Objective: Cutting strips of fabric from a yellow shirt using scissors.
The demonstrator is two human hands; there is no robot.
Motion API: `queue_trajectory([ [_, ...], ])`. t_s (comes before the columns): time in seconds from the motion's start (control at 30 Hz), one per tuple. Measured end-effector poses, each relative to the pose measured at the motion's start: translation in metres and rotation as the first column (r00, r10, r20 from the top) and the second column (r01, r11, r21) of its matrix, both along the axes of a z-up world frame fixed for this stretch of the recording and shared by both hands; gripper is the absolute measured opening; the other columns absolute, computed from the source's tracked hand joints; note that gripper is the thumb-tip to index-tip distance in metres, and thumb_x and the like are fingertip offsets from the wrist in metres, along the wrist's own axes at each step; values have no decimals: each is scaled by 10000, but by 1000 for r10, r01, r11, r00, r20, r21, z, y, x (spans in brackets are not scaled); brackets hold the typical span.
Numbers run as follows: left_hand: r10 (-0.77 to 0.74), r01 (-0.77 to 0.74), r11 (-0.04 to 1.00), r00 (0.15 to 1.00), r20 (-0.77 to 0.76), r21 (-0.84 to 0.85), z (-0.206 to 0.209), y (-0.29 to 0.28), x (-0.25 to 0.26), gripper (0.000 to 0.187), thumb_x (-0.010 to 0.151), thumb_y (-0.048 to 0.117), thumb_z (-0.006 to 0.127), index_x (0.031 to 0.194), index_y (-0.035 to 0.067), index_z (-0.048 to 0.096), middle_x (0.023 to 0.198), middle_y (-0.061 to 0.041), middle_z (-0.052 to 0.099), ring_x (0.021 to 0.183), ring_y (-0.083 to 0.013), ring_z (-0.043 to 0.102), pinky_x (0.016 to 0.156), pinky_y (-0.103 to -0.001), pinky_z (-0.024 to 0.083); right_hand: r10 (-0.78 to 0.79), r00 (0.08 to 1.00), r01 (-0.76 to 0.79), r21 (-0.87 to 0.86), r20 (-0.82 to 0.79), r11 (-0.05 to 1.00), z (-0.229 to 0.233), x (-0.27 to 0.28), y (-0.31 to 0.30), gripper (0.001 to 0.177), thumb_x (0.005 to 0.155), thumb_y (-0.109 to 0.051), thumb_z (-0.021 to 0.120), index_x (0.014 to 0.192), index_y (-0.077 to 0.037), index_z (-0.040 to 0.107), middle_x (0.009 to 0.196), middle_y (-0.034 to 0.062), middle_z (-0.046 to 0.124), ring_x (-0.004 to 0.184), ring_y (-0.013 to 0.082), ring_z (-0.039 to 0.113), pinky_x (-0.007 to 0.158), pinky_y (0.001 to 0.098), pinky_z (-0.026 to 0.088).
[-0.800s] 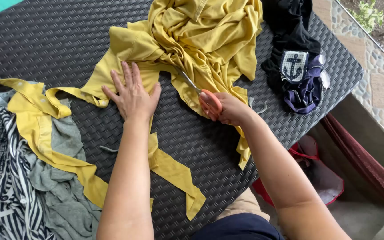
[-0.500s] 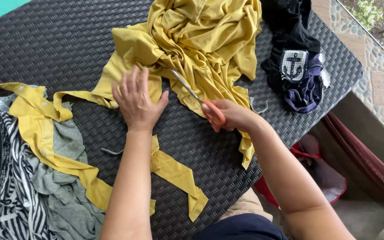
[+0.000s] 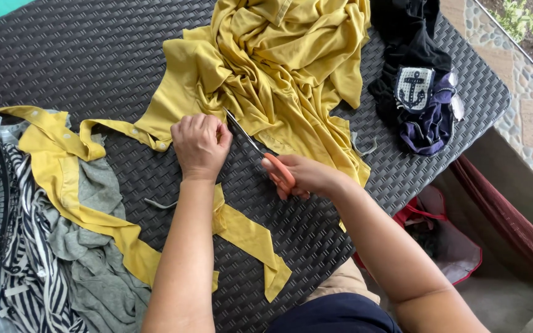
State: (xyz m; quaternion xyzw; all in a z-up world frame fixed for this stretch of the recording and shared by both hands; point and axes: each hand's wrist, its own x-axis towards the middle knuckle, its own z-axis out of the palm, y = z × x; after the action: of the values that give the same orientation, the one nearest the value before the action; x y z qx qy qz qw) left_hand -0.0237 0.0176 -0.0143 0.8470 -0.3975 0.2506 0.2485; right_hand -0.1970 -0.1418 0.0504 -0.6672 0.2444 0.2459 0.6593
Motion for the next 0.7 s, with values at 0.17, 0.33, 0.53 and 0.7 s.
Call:
queue_trajectory([
  [0.17, 11, -10, 1000, 1000, 9, -28, -2, 1, 1, 174, 862, 206, 729, 781, 138, 591, 836, -25, 620, 892, -250, 586, 871, -416, 447, -28, 999, 28, -3, 34, 1000, -11, 11, 5, 489, 988, -582, 526, 787, -137, 543, 589, 40, 592, 398, 69, 403, 359, 247, 276],
  [0.33, 23, -23, 999, 1000, 6, -45, -1, 1, -1, 155, 840, 196, 727, 780, 136, 597, 829, -24, 621, 883, -255, 589, 859, -421, 444, -10, 996, 19, -96, 90, 995, -27, 5, 10, 507, 994, -575, 553, 753, -129, 533, 565, 49, 588, 400, 75, 419, 367, 252, 286],
  [0.53, 0, -6, 996, 998, -64, -85, 1, 13, -6, 155, 850, 183, 738, 779, 126, 612, 828, -30, 635, 882, -265, 599, 866, -426, 452, -33, 999, 33, 36, -22, 999, -3, -13, 5, 490, 984, -587, 511, 789, -137, 531, 596, 21, 590, 409, 73, 398, 367, 248, 260],
  [0.7, -47, 42, 998, 988, -149, -38, 14, 65, -33, 138, 867, 160, 762, 819, 95, 649, 944, -51, 690, 974, -278, 629, 919, -443, 464, 385, 923, -385, 47, 16, 922, -16, -36, -32, 381, 991, -544, 565, 955, -165, 560, 755, -30, 626, 632, 37, 559, 464, 210, 329],
])
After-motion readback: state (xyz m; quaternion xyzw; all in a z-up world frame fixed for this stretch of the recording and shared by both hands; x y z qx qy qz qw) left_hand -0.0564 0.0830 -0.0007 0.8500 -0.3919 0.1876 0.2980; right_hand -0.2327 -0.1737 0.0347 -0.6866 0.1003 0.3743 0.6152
